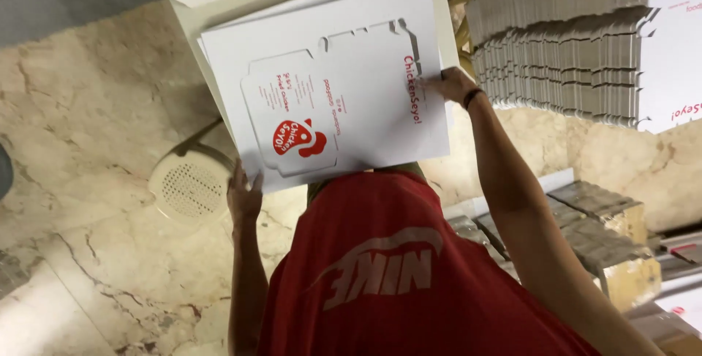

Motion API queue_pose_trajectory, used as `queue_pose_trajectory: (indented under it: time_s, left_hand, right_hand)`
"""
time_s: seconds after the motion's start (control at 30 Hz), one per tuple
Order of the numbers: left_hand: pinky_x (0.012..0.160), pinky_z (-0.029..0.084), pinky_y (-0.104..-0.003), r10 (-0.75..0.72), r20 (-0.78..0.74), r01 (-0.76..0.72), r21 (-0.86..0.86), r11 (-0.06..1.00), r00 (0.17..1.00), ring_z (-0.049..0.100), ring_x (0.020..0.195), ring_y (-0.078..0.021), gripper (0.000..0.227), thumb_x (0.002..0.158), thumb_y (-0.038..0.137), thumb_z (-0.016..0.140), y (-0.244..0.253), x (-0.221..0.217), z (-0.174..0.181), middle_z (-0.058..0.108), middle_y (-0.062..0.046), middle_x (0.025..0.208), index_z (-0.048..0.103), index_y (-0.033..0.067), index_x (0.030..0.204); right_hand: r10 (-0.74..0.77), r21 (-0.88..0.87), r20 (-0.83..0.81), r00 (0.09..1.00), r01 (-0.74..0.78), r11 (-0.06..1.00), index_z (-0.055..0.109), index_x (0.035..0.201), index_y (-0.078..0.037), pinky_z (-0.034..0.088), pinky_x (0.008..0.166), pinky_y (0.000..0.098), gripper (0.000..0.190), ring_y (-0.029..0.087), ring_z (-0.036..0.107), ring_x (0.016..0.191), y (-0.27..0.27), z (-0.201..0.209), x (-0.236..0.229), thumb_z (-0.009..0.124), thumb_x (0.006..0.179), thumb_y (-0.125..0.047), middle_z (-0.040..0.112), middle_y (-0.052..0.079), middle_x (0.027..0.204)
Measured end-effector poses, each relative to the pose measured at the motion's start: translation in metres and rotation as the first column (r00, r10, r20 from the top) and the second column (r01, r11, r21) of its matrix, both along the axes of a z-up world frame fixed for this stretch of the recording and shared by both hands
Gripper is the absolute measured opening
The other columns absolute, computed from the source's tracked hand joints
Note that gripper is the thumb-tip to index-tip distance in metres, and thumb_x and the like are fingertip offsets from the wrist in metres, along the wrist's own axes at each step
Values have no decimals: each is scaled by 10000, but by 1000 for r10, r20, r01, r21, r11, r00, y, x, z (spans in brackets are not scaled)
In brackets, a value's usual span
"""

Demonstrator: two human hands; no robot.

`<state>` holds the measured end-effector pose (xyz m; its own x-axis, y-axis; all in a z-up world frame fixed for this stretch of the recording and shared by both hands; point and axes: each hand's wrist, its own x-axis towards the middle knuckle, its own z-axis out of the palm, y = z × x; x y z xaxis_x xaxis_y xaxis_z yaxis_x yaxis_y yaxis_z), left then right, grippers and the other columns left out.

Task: The person assembles flat-packed cardboard boxes by folding the flaps and tucking the tabs into slots. They repeatedly pick up a flat box, fold it into shape, and place it on a stack. At one point, they use a roll of tape and a plastic bag, but the primary action is folding and stacking the boxes.

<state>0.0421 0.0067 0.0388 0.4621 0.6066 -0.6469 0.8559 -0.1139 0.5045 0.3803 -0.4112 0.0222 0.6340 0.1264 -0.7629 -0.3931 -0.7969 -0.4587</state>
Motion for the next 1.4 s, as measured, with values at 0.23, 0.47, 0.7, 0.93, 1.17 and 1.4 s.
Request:
queue_pose_trajectory:
  time_s: [0.23, 0.47, 0.7, 0.93, 1.17, 1.4]
  left_hand:
    - [1179, 175, -671, -640, 143, 587, 289, 756, 755, 268, 1437, -531, 692, 909, 231, 773, -130, 137, -12, 310, -275, 1581, 482, 96, 1523]
    - [1005, 265, -896, -946, -107, 944, 162, 286, 305, 34, 1499, -596, 1005, 848, 543, 820, -244, 270, 6, -2, -247, 1683, 248, 296, 1637]
    - [954, 205, -941, -934, -249, 966, 75, 247, 258, -208, 1458, -604, 1011, 902, 432, 792, -262, 275, -25, -168, -253, 1666, 145, 303, 1667]
    - [964, 176, -950, -929, -249, 961, 60, 268, 275, -246, 1477, -544, 913, 1002, 265, 668, -258, 288, -17, -234, -187, 1672, 56, 351, 1673]
    - [1003, 251, -901, -896, -266, 933, 44, 358, 357, -192, 1484, -578, 950, 975, 464, 714, -267, 281, 16, -199, -216, 1677, 114, 237, 1676]
    - [971, 213, -932, -882, -291, 927, 50, 372, 370, -263, 1445, -599, 790, 1024, 387, 658, -277, 279, -15, -237, -197, 1670, 228, 189, 1656]
  right_hand:
    - [44, 63, -306, 951, -27, 998, 534, 1305, 172, 623, 672, 633, 588, 535, 694, 783, 33, 54, 40, 684, 876, -200, 652, 384, 1032]
    - [117, 81, -536, 836, -87, 993, 439, 1327, 205, 598, 729, 691, 727, 563, 697, 827, 21, 16, 50, 696, 923, -343, 654, 391, 1047]
    - [486, -149, -206, 849, -519, 842, 616, 1173, 107, 596, 899, 537, 627, 352, 766, 710, 42, 52, 21, 633, 957, -482, 730, 191, 682]
    - [374, -72, -151, 915, -387, 919, 596, 1267, 150, 621, 786, 516, 697, 504, 702, 925, 33, 43, 42, 673, 922, -451, 650, 384, 1140]
    - [523, -304, -66, 850, -516, 801, 674, 1265, 41, 567, 901, 609, 806, 494, 665, 1127, 36, -5, 30, 595, 865, -654, 689, 300, 1153]
    - [643, -288, 10, 766, -614, 735, 761, 1092, 29, 589, 862, 541, 622, 468, 718, 1033, 23, 11, 22, 594, 904, -540, 745, 285, 1024]
